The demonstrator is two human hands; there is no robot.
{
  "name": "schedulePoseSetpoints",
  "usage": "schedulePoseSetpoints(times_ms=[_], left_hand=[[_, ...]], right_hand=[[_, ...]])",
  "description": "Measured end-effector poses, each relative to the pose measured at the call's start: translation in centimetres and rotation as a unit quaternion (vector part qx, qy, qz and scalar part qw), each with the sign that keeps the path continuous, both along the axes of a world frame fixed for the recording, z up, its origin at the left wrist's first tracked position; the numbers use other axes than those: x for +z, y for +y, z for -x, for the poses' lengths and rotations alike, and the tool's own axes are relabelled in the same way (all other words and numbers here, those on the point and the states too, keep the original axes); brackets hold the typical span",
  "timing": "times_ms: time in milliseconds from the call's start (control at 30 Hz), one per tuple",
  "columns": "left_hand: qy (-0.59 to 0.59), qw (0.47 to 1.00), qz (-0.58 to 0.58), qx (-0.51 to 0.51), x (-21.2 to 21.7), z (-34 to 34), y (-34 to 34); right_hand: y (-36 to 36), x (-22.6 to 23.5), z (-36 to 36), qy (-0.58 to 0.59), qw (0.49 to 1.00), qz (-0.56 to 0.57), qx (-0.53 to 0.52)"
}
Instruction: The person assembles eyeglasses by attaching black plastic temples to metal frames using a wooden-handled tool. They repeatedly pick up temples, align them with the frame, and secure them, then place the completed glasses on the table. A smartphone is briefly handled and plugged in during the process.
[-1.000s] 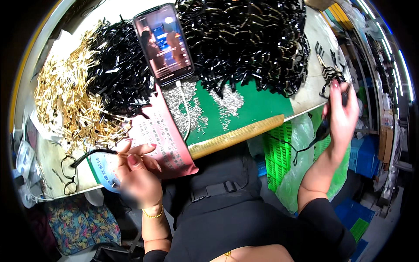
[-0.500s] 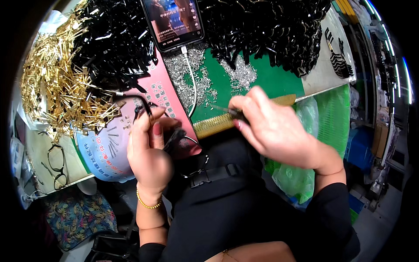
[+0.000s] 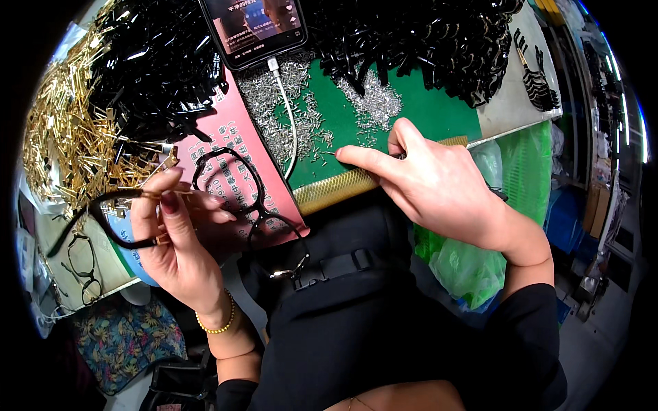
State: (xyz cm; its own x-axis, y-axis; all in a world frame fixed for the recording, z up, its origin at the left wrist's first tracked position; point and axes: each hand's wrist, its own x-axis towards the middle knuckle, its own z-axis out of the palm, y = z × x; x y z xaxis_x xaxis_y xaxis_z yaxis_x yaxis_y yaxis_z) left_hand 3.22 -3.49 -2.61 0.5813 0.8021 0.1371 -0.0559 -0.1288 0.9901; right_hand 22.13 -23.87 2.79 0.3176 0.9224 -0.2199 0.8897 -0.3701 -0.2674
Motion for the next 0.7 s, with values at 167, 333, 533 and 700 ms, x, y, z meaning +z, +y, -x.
schedulePoseSetpoints(times_ms=[167, 333, 533, 700], left_hand=[[0.011, 0.997, 0.074, 0.005, 0.4, -1.9, 1.1], [0.119, 0.977, 0.127, -0.126, 0.4, -0.8, 0.5], [0.13, 0.972, 0.138, -0.142, 0.8, -0.8, 0.6], [0.156, 0.966, 0.09, -0.184, 0.9, -0.9, 0.8]], right_hand=[[0.8, 0.4, 0.4, -0.022, 0.999, 0.027, 0.023], [1.2, 1.2, 1.1, 0.098, 0.993, -0.044, 0.039], [3.7, 0.1, 1.7, 0.053, 0.99, -0.016, 0.133], [4.3, 0.0, 1.3, 0.047, 0.988, -0.001, 0.146]])
